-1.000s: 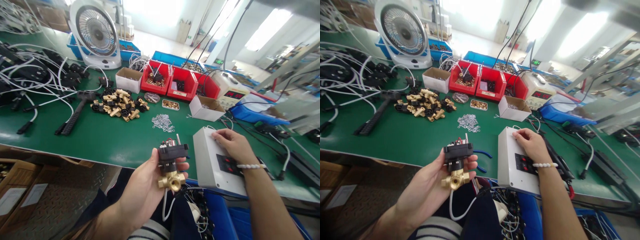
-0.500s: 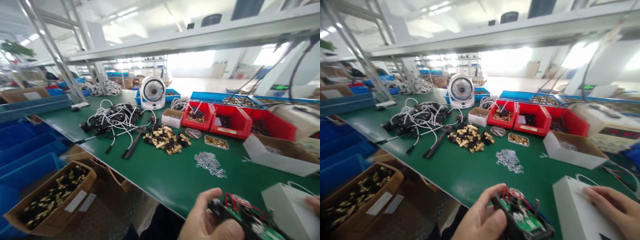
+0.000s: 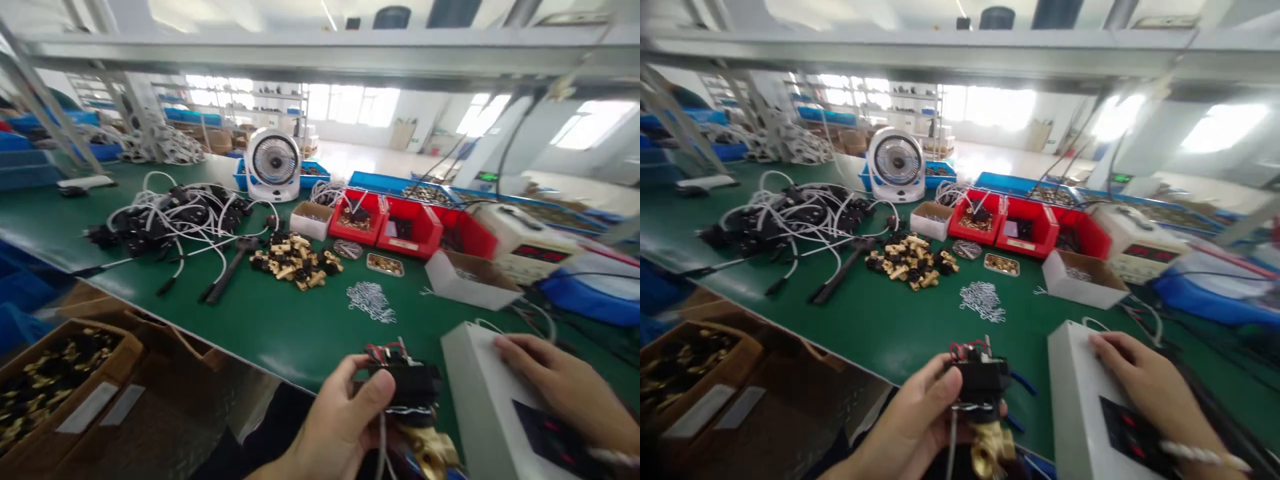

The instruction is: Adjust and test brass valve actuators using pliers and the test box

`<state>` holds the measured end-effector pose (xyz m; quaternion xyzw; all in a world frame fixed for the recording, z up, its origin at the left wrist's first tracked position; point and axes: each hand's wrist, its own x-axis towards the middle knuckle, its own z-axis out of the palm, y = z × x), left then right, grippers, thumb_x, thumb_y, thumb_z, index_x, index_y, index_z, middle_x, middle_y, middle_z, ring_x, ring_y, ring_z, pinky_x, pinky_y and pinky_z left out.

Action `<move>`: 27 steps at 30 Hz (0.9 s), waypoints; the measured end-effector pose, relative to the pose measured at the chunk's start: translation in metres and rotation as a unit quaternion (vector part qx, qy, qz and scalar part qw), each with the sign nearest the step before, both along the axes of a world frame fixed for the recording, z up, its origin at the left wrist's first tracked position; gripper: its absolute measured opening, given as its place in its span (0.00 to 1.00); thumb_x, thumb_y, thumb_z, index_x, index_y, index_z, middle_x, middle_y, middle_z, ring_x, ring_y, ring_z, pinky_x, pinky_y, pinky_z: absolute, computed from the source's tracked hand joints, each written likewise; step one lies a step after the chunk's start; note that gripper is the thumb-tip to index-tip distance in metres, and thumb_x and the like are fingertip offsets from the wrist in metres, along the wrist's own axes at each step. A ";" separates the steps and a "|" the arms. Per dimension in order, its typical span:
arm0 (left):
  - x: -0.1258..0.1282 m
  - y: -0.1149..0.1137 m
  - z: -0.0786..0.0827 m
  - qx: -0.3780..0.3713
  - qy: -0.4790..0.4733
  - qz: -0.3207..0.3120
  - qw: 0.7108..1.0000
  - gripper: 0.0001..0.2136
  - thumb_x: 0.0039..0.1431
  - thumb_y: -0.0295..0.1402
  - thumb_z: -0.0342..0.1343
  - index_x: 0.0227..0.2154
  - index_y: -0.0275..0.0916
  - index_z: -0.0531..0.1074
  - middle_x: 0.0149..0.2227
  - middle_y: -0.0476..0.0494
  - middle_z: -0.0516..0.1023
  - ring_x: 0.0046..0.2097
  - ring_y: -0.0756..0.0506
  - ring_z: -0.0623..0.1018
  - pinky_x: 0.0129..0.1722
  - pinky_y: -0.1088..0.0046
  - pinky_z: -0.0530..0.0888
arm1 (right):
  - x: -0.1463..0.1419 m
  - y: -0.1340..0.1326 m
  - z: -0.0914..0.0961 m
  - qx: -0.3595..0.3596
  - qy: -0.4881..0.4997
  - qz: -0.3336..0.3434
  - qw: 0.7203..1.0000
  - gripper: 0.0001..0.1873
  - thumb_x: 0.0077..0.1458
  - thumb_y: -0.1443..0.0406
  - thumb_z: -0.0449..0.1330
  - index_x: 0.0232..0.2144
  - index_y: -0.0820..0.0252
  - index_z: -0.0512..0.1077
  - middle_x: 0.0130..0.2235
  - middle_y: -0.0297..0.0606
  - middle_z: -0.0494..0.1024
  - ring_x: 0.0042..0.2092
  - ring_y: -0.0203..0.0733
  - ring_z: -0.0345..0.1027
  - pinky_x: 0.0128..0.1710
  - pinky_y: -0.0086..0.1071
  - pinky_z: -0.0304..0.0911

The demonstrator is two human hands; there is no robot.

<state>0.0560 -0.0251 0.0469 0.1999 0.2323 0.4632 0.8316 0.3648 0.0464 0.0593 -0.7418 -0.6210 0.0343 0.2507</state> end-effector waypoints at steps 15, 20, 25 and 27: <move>-0.009 -0.015 0.024 0.055 0.074 0.045 0.995 0.19 0.49 0.32 0.70 0.46 0.42 0.76 0.43 0.47 0.83 0.43 0.48 0.81 0.43 0.82 0.76 | -0.016 -0.009 0.006 -0.034 0.082 -0.004 0.996 0.20 0.45 0.48 0.55 0.24 0.57 0.74 0.24 0.37 0.77 0.27 0.43 0.67 0.28 0.34 0.60; -0.009 -0.013 0.020 0.057 0.072 0.019 0.996 0.23 0.50 0.37 0.69 0.49 0.39 0.74 0.46 0.41 0.82 0.47 0.42 0.80 0.47 0.74 0.76 | -0.016 -0.008 0.005 -0.027 0.086 -0.001 0.996 0.20 0.47 0.48 0.56 0.24 0.58 0.74 0.24 0.37 0.76 0.27 0.42 0.66 0.29 0.34 0.59; -0.009 -0.008 0.013 0.002 0.013 -0.065 0.998 0.23 0.62 0.48 0.55 0.48 0.32 0.75 0.43 0.31 0.81 0.45 0.37 0.80 0.45 0.63 0.77 | -0.016 -0.009 0.003 -0.028 0.090 0.004 0.996 0.20 0.48 0.48 0.56 0.25 0.58 0.73 0.24 0.37 0.76 0.27 0.41 0.66 0.28 0.33 0.58; -0.008 -0.007 0.011 -0.003 0.029 -0.053 0.998 0.21 0.62 0.46 0.56 0.47 0.32 0.76 0.41 0.32 0.81 0.43 0.39 0.81 0.43 0.65 0.77 | -0.017 -0.009 0.003 -0.026 0.090 0.002 0.996 0.20 0.48 0.48 0.56 0.25 0.58 0.73 0.25 0.37 0.76 0.27 0.41 0.66 0.29 0.33 0.59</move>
